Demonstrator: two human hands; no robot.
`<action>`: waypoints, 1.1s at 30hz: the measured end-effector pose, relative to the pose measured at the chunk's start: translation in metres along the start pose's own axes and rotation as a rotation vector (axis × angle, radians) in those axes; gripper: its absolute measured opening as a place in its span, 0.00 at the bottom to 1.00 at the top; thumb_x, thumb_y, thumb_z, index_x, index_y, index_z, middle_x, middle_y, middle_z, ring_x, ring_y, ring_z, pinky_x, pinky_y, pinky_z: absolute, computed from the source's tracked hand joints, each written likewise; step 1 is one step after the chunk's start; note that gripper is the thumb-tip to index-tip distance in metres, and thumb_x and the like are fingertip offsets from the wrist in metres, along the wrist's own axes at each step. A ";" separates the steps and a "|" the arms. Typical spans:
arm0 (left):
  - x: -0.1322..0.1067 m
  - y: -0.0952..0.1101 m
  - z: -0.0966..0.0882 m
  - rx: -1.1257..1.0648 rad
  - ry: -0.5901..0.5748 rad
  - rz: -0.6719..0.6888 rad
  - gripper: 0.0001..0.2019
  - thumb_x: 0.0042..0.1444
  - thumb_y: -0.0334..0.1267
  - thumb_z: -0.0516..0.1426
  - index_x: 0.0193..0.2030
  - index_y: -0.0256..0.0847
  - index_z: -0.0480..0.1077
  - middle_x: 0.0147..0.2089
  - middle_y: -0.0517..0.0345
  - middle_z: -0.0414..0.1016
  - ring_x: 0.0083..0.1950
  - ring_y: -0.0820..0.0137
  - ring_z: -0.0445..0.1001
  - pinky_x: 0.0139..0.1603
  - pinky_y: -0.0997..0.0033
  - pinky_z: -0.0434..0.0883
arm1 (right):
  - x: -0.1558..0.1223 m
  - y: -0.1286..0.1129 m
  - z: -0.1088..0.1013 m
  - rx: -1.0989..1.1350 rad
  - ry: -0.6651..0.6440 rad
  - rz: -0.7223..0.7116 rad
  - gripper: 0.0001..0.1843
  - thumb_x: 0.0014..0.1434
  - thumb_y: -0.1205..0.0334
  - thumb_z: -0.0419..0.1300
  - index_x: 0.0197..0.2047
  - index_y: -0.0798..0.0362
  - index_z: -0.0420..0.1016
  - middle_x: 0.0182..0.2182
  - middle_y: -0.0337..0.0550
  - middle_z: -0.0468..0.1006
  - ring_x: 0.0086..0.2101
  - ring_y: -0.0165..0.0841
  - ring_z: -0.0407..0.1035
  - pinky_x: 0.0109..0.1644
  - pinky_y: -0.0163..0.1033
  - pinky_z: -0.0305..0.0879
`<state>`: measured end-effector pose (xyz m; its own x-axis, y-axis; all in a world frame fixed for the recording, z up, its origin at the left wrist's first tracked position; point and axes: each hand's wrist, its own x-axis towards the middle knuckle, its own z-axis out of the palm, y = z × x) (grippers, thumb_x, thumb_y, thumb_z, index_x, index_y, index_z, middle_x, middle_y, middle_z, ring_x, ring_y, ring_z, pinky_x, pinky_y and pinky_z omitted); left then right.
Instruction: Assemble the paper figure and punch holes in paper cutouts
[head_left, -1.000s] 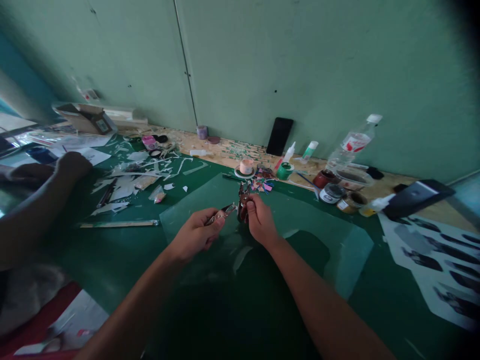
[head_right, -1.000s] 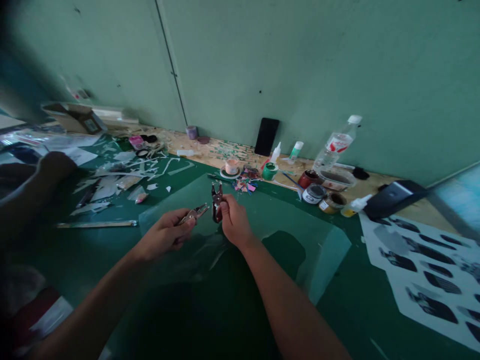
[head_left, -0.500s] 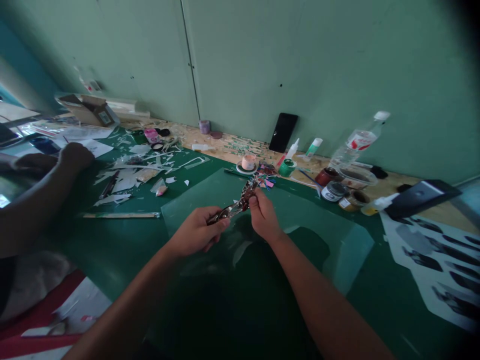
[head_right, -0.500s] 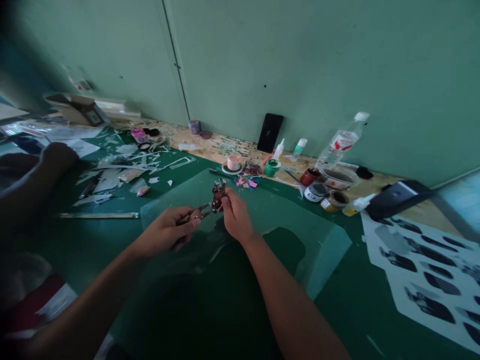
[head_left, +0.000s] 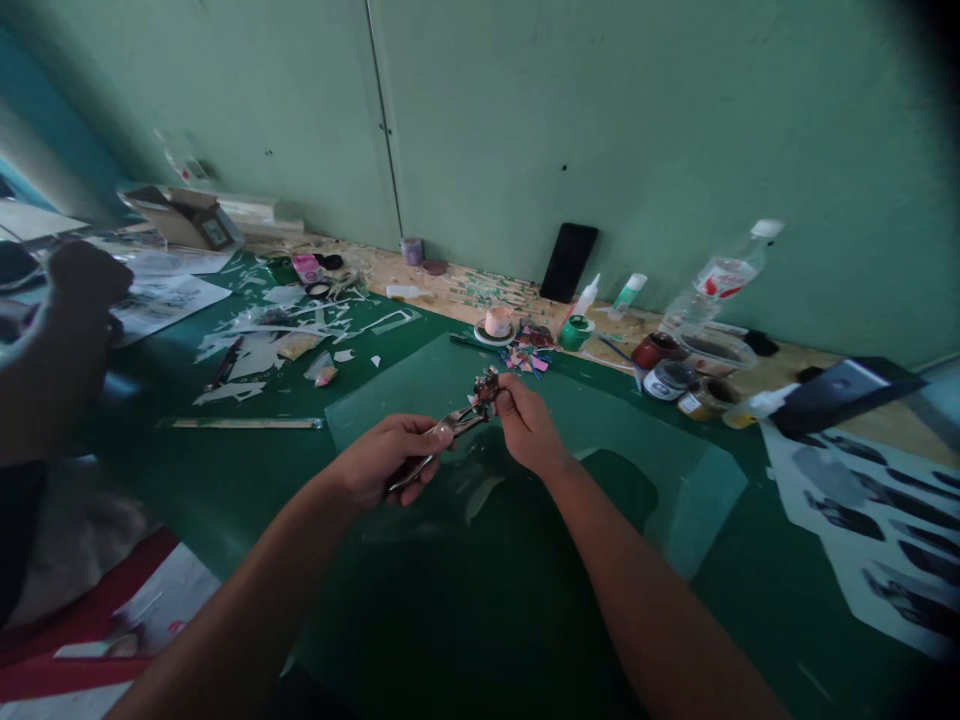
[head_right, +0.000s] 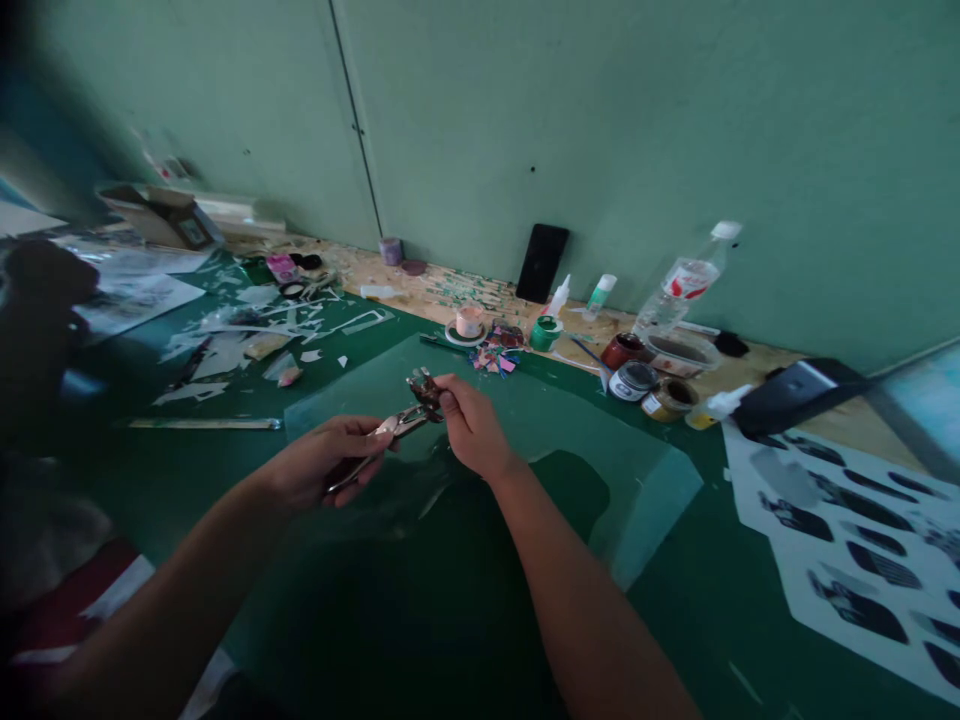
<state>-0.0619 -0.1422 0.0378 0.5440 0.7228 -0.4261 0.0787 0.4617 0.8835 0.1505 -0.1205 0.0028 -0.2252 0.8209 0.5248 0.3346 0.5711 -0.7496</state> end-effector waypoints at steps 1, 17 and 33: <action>0.000 0.001 -0.001 -0.012 -0.017 -0.012 0.12 0.57 0.44 0.59 0.34 0.38 0.65 0.20 0.64 0.68 0.12 0.78 0.63 0.09 0.82 0.55 | 0.000 -0.001 -0.001 0.012 -0.013 -0.008 0.16 0.70 0.53 0.43 0.40 0.50 0.68 0.31 0.41 0.72 0.32 0.34 0.67 0.38 0.37 0.62; 0.007 0.002 -0.020 -0.109 -0.123 -0.073 0.12 0.53 0.41 0.63 0.33 0.35 0.69 0.21 0.61 0.70 0.15 0.78 0.66 0.13 0.81 0.60 | 0.001 -0.005 -0.002 0.054 -0.078 -0.016 0.17 0.71 0.51 0.43 0.39 0.48 0.67 0.31 0.39 0.73 0.30 0.32 0.66 0.37 0.36 0.62; 0.014 -0.010 -0.022 -0.235 -0.093 -0.059 0.12 0.52 0.40 0.63 0.30 0.34 0.66 0.18 0.62 0.66 0.12 0.80 0.60 0.11 0.82 0.52 | 0.002 -0.008 -0.003 0.024 -0.084 0.000 0.20 0.70 0.47 0.43 0.39 0.49 0.68 0.32 0.41 0.75 0.31 0.33 0.68 0.37 0.37 0.62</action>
<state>-0.0730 -0.1253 0.0188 0.6198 0.6454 -0.4464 -0.0774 0.6163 0.7837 0.1500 -0.1236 0.0105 -0.3014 0.8178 0.4902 0.3129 0.5705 -0.7594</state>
